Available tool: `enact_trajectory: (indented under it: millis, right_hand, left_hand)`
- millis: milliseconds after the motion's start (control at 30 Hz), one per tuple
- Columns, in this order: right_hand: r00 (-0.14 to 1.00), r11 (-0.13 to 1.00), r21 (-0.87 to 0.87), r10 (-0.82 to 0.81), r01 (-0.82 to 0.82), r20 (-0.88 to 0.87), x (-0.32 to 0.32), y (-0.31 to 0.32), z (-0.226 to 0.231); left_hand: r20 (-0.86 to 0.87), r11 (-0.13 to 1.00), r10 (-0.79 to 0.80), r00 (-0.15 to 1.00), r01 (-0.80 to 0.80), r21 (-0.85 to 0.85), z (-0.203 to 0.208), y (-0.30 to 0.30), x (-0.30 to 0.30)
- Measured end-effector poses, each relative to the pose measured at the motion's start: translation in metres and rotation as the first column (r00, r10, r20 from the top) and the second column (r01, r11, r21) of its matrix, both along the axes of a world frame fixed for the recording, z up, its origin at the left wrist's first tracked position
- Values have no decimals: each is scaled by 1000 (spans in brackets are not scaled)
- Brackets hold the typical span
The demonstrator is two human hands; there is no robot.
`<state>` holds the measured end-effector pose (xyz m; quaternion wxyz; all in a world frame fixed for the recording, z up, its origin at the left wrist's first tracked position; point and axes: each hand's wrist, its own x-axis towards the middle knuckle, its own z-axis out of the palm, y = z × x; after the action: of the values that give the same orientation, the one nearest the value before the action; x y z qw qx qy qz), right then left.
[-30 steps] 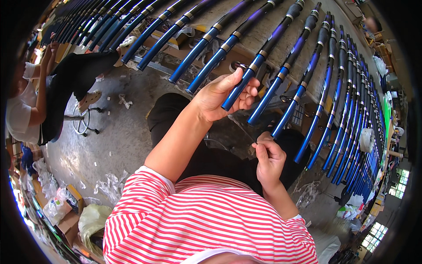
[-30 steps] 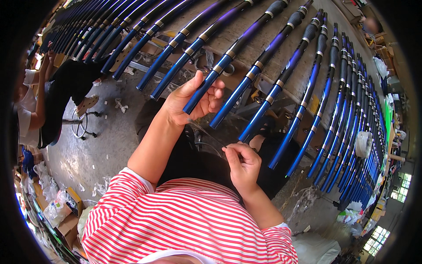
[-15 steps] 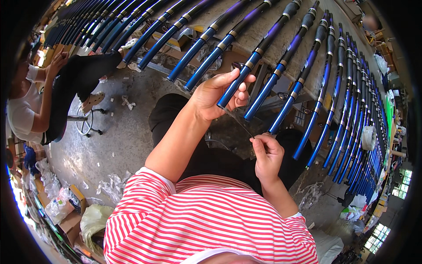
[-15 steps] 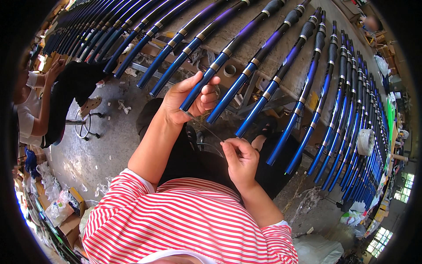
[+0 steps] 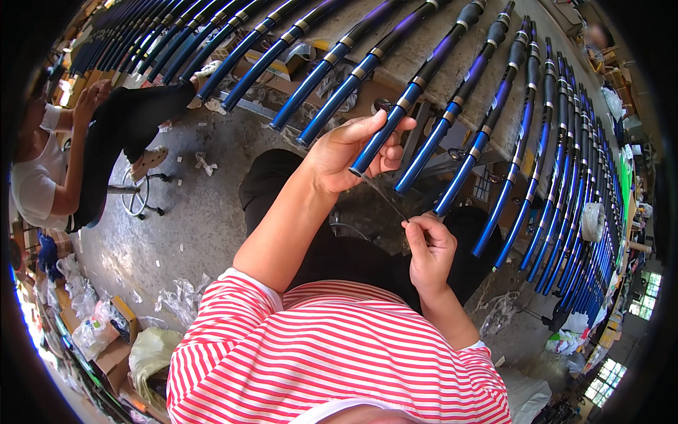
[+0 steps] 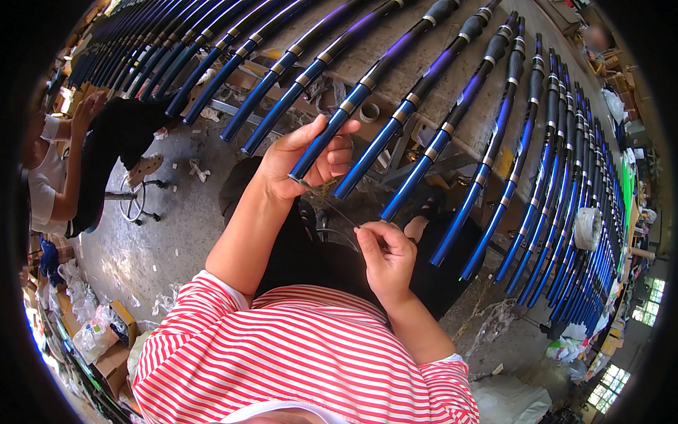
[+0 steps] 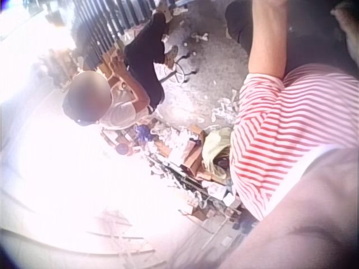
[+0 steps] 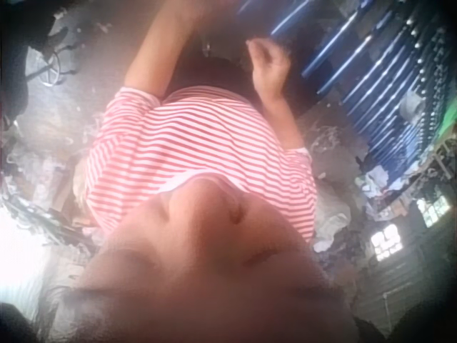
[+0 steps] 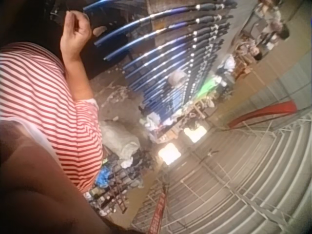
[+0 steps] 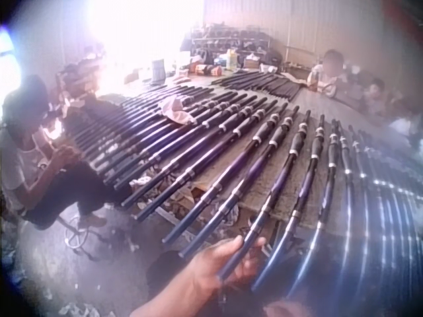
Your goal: The person applies a small component and thread to a row of fishing rod sections using their hands and a small tool.
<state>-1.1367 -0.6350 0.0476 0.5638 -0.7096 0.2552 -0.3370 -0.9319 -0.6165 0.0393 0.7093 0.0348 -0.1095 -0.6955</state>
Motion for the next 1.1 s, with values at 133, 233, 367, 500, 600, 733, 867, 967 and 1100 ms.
enact_trajectory:
  millis: [133,233,367,500,600,733,867,967,1100]
  right_hand:
    - [1000,1000,5,0,0,3,0,0,1]
    - [1000,1000,19,-14,14,-13,-1,1,1]
    - [999,997,73,-30,33,-44,-14,0,-3]
    - [1000,997,82,-5,6,-19,-35,-1,-2]
    - [998,994,106,-38,33,43,-41,-2,0]
    - [993,981,176,-97,84,70,-39,-4,1]
    - [996,978,200,-68,55,62,-41,-6,-8]
    - [995,960,274,-76,56,64,-39,-6,-8]
    - [994,959,278,-77,54,71,-38,-5,-6]
  left_hand:
    - [54,997,-12,998,7,80,2,1,3]
    - [18,999,-6,1000,5,46,6,1,1]
    - [-76,999,-48,996,47,-24,-3,-1,2]
    - [41,982,-26,999,18,187,-9,-2,-11]
    - [34,979,-94,995,86,184,-18,-7,-24]
    - [10,993,-98,995,98,66,-2,-15,-40]
    - [-52,990,-125,991,121,-71,-5,-20,-42]
    - [-36,990,-125,991,123,-66,-5,-20,-40]
    - [-1,992,-89,996,89,94,6,-17,-40]
